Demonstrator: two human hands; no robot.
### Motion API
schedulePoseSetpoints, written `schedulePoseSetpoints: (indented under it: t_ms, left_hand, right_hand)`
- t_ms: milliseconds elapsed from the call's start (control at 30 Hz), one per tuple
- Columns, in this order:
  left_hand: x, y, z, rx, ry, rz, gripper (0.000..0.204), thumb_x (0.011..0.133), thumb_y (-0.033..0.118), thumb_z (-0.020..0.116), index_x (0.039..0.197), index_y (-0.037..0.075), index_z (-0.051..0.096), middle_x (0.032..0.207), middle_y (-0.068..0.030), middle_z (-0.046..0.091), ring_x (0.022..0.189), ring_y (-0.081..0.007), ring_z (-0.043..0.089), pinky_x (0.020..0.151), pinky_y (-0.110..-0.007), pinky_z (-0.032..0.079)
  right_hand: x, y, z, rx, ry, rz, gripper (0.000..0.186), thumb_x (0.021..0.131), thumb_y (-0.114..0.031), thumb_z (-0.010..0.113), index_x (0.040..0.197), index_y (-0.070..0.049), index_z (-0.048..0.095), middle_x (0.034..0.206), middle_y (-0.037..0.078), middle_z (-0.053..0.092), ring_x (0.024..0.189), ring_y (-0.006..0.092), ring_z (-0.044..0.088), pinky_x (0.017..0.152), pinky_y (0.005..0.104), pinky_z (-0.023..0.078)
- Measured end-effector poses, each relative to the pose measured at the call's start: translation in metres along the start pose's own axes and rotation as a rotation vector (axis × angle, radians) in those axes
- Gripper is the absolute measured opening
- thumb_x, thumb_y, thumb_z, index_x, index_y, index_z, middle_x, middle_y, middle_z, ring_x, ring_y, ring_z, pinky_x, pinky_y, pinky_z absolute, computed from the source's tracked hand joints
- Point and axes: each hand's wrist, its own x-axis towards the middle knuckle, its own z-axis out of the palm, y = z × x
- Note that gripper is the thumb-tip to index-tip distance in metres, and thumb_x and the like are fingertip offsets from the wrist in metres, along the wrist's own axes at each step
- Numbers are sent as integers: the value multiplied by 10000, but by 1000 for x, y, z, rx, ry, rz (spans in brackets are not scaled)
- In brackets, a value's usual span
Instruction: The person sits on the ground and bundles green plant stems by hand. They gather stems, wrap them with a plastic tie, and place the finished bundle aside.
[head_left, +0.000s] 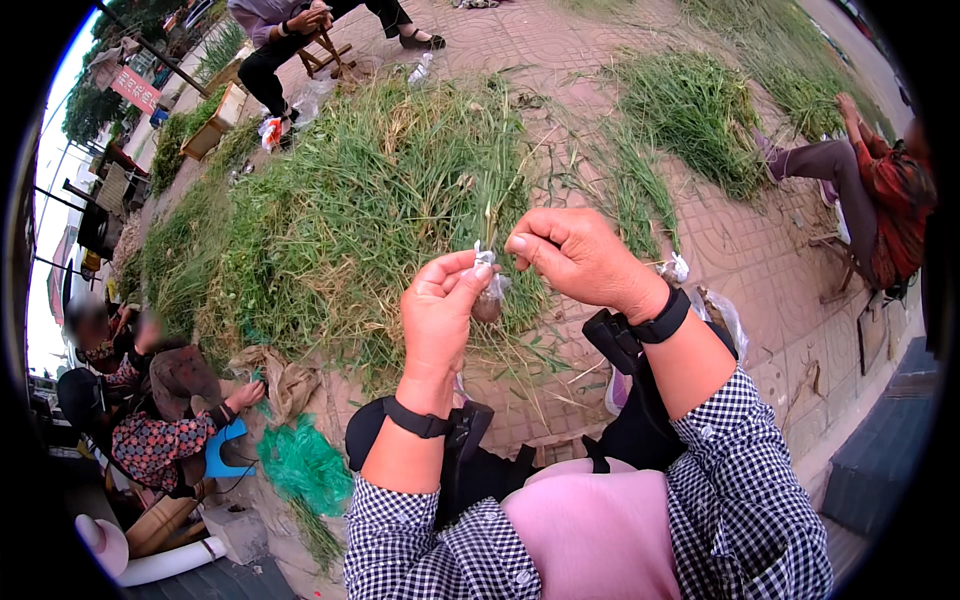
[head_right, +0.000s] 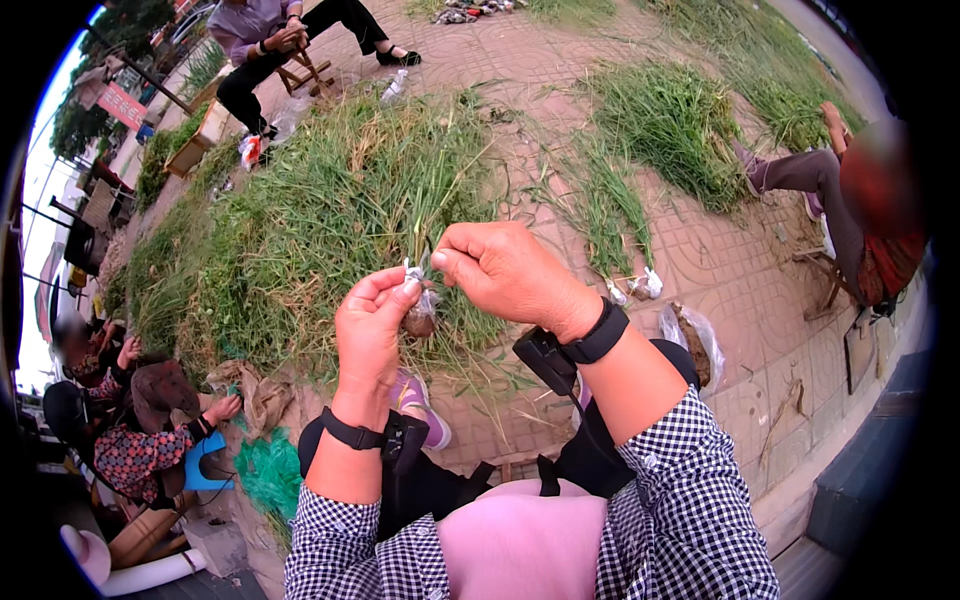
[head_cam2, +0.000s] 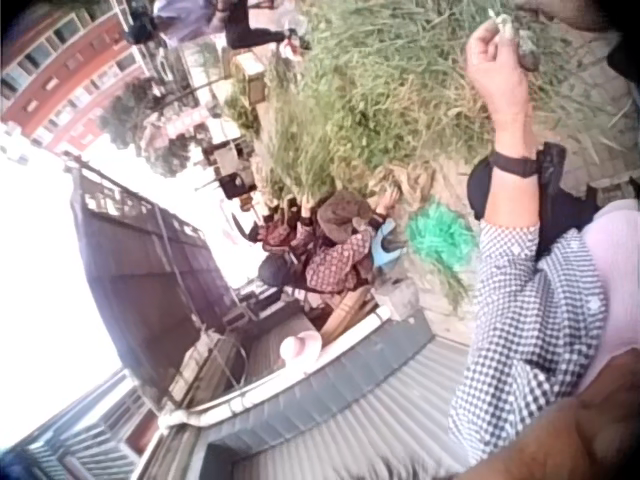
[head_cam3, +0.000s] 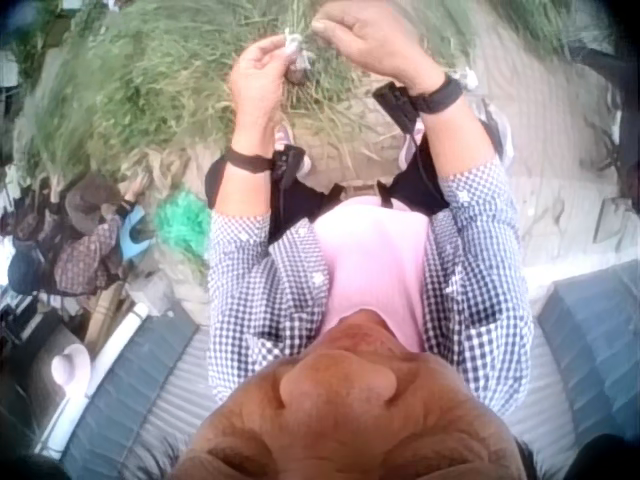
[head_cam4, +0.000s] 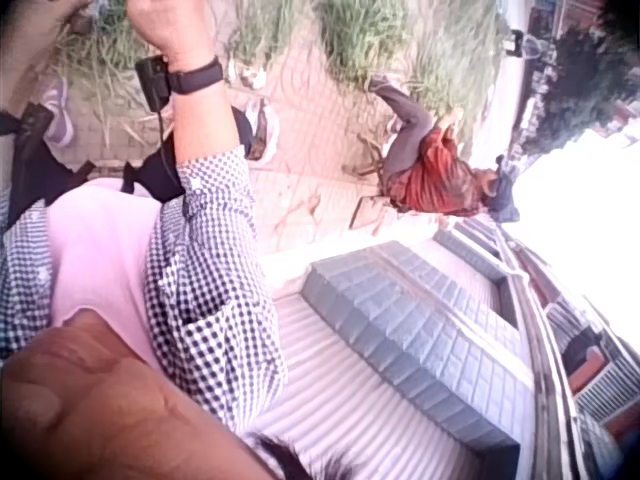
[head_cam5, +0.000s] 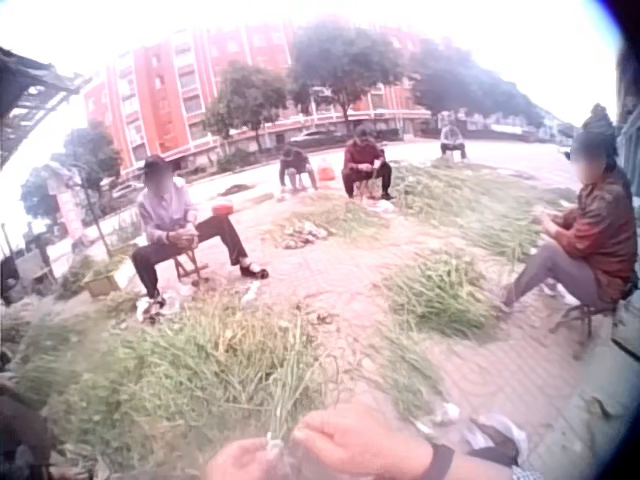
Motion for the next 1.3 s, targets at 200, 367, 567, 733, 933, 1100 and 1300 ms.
schedulePoseSetpoints:
  t_ms: [200, 367, 567, 733, 933, 1100, 1300]
  left_hand:
    - [1, 3, -4, -387, -175, -170, 244, 910, 51, 645, 1134, -12, 570, 1001, -153, 691, 844, -237, 690, 769, -349, 571]
    - [1, 3, -9, -364, -112, -87, 225, 904, 40, 655, 1110, -4, 577, 987, -140, 693, 848, -214, 686, 770, -333, 566]
    - [1, 6, -14, 219, 86, 117, 173, 895, 16, 661, 1048, 21, 581, 870, -59, 685, 773, -99, 646, 676, -238, 527]
    - [-4, -16, -12, 702, -38, 407, 235, 846, 39, 717, 1018, 32, 558, 806, -47, 678, 713, -92, 644, 640, -241, 524]
    - [-15, -10, 13, 920, -126, 730, 288, 811, 57, 747, 1042, 53, 573, 850, -117, 682, 739, -261, 679, 668, -331, 535]
    - [-15, -24, 12, 745, -162, 592, 241, 853, 52, 718, 1054, 20, 588, 869, -89, 697, 737, -169, 675, 654, -279, 536]
    - [5, -17, -4, -163, 57, -61, 208, 917, 61, 657, 1098, 15, 567, 949, -68, 675, 798, -124, 651, 729, -274, 558]
  right_hand:
    - [-2, 19, 27, 172, -78, -173, 149, 946, -54, 516, 1047, -6, 615, 832, 71, 606, 801, 292, 598, 817, 331, 483]
    - [-2, 10, 19, 427, -219, 294, 125, 921, -95, 570, 1001, -15, 623, 828, 72, 613, 771, 266, 597, 754, 326, 491]
    - [-11, -3, 15, -325, 11, -333, 54, 800, -54, 665, 845, -74, 644, 779, 92, 592, 729, 257, 592, 619, 344, 481]
    - [-3, -18, 7, -646, 30, -585, 136, 698, -127, 691, 777, -111, 582, 754, 31, 547, 697, 243, 563, 595, 353, 498]
    - [7, -1, -2, -683, 33, -589, 163, 653, -144, 689, 726, -118, 546, 672, -5, 533, 686, 222, 548, 592, 328, 499]
    - [15, -4, -7, -807, 227, -699, 199, 674, -144, 684, 864, -119, 631, 868, -4, 608, 883, 209, 568, 839, 370, 446]
    - [-4, -17, 0, -457, 196, -433, 223, 807, -68, 657, 1030, -79, 659, 979, 65, 666, 969, 274, 603, 869, 401, 449]
